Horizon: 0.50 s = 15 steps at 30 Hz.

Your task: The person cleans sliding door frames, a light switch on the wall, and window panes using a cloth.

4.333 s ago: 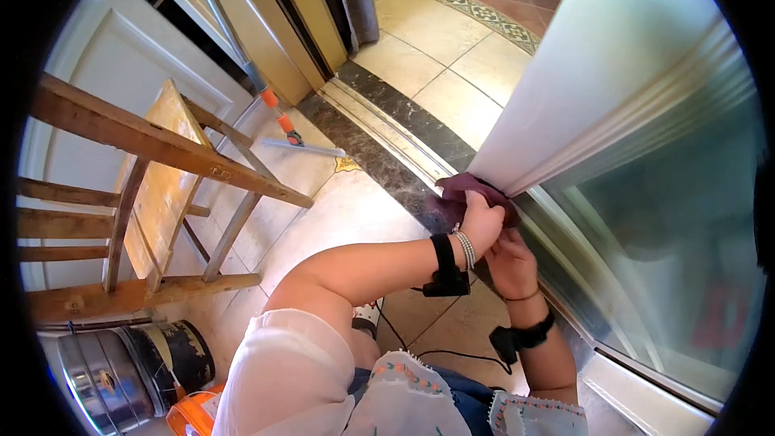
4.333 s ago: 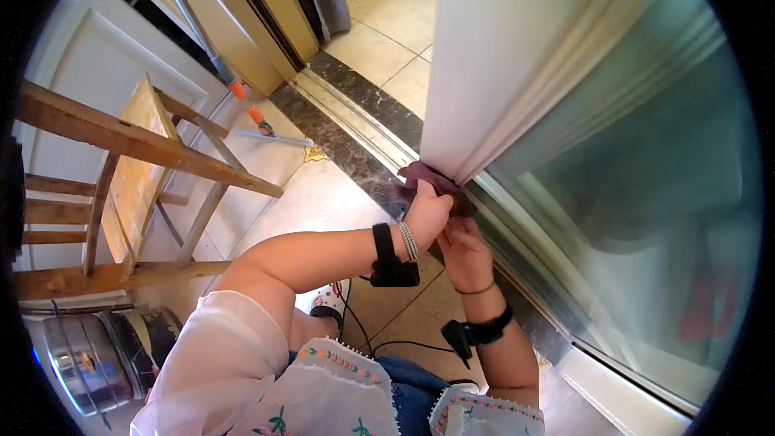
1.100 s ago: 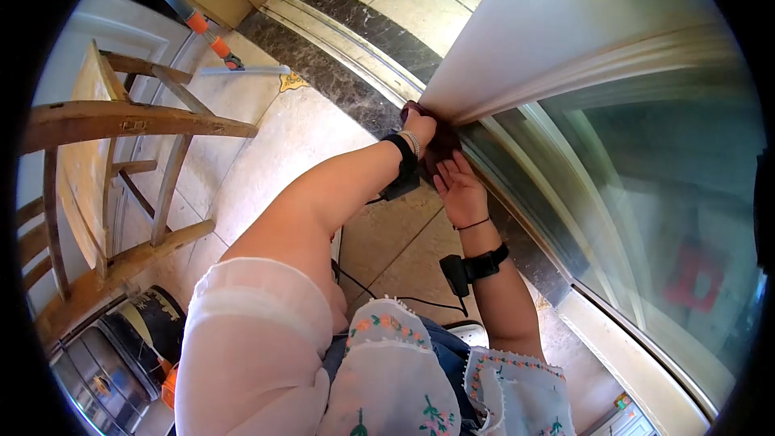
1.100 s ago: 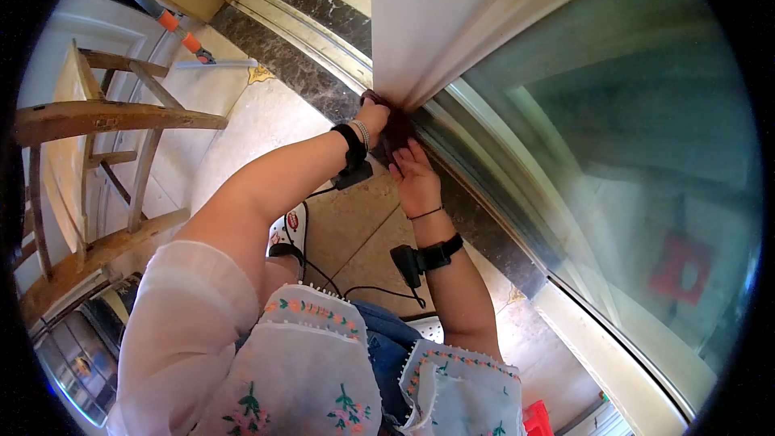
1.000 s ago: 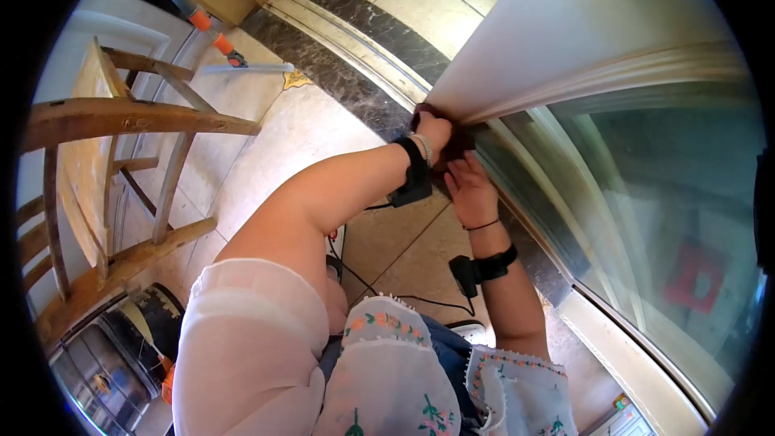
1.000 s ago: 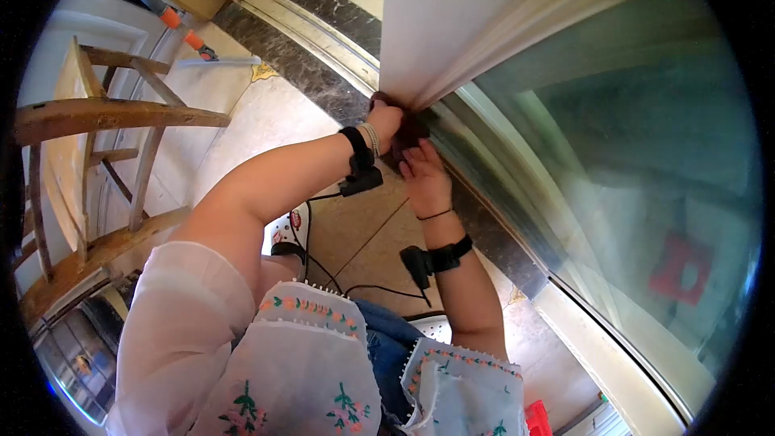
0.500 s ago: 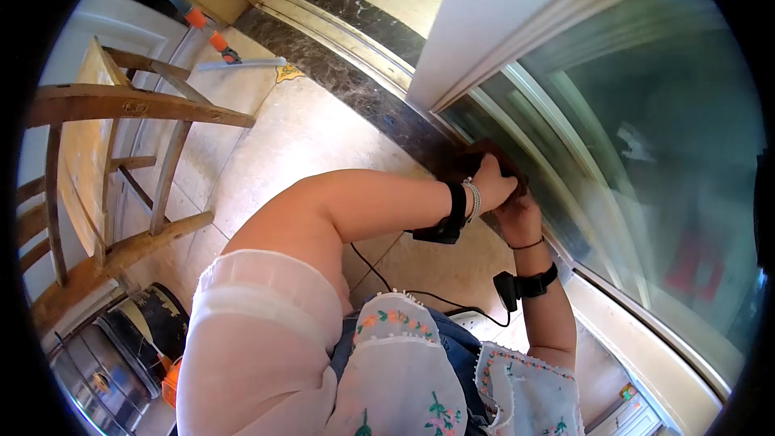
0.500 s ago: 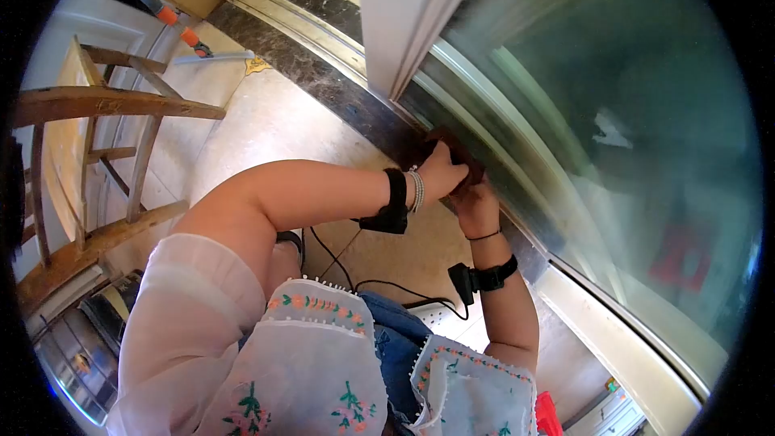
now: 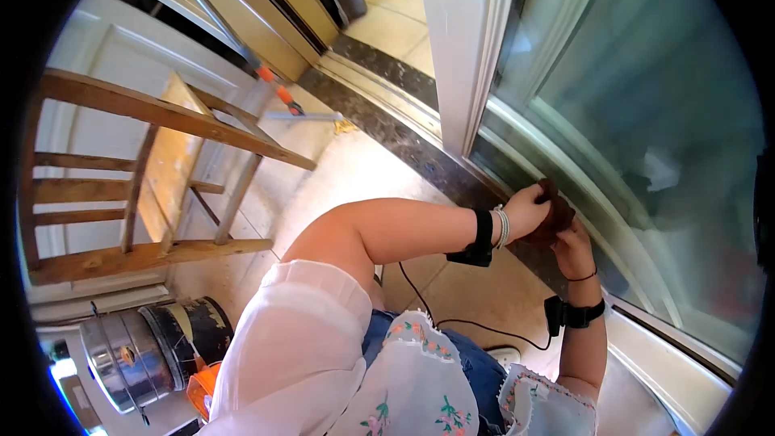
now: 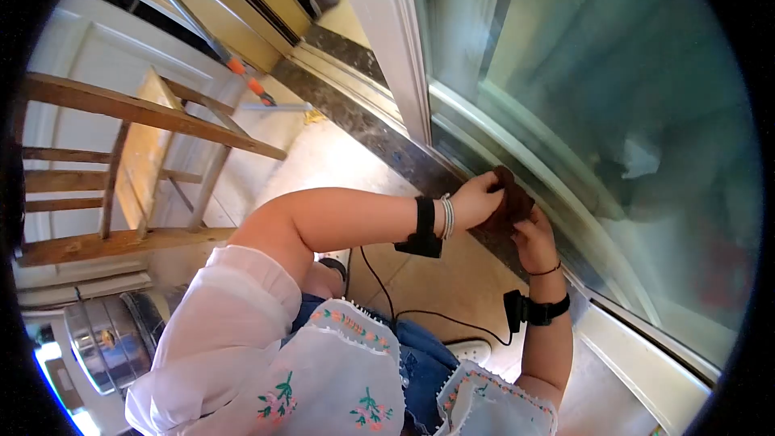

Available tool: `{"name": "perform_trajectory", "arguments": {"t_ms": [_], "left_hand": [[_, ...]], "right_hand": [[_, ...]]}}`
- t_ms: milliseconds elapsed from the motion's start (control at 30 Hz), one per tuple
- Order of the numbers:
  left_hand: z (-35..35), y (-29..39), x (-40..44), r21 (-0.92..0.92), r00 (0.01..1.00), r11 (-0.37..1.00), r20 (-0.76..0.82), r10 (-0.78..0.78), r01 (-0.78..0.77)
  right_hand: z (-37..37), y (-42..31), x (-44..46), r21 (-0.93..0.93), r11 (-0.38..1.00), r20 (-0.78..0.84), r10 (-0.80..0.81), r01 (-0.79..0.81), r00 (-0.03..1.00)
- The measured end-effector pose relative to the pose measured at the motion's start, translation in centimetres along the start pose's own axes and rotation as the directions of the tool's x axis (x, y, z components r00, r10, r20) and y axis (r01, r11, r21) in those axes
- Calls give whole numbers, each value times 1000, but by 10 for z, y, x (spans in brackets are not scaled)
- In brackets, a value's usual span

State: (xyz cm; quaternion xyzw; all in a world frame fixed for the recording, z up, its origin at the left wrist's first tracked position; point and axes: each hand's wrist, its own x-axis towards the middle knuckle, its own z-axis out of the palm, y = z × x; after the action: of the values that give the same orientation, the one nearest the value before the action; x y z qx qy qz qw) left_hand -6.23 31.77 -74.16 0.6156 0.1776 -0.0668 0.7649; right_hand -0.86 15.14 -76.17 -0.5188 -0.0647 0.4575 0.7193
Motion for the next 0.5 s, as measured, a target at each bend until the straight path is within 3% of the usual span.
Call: {"name": "perform_trajectory", "arguments": {"t_ms": [67,133,167,233,267,333,400,433,467,500], "left_hand": [[-5,21,-10,83,1000,997,-20,3,-1],[-6,43,-24,220,990,971,-84,116,-95],[-4,56,-32,242,988,964,-85,130,-106],[-1,79,-51,174,978,972,-111,178,-158],[-1,86,-59,192,975,967,-107,192,-170],[-2,99,-78,75,961,960,-38,272,-269],[2,116,-103,-44,966,965,15,260,-259],[5,114,-107,-82,973,971,-61,220,-225],[6,105,-106,-162,986,975,-89,138,-151],[0,94,-102,-72,989,994,-122,78,-87]], "right_hand": [[6,-4,5,-85,996,-7,12,-12,1000],[18,-18,3,-273,962,-2,4,-5,1000],[22,-26,-1,-265,964,11,-16,18,1000],[28,-41,-13,-391,913,198,-41,118,979],[32,-51,-19,-385,912,206,-62,139,976],[40,-68,-35,-207,947,508,-111,246,854],[56,-81,-45,-46,990,548,-89,136,832],[59,-82,-42,-14,998,551,-48,66,833],[59,-68,-28,-28,999,562,-14,36,827],[45,-37,0,-228,962,512,-12,149,859]]}}
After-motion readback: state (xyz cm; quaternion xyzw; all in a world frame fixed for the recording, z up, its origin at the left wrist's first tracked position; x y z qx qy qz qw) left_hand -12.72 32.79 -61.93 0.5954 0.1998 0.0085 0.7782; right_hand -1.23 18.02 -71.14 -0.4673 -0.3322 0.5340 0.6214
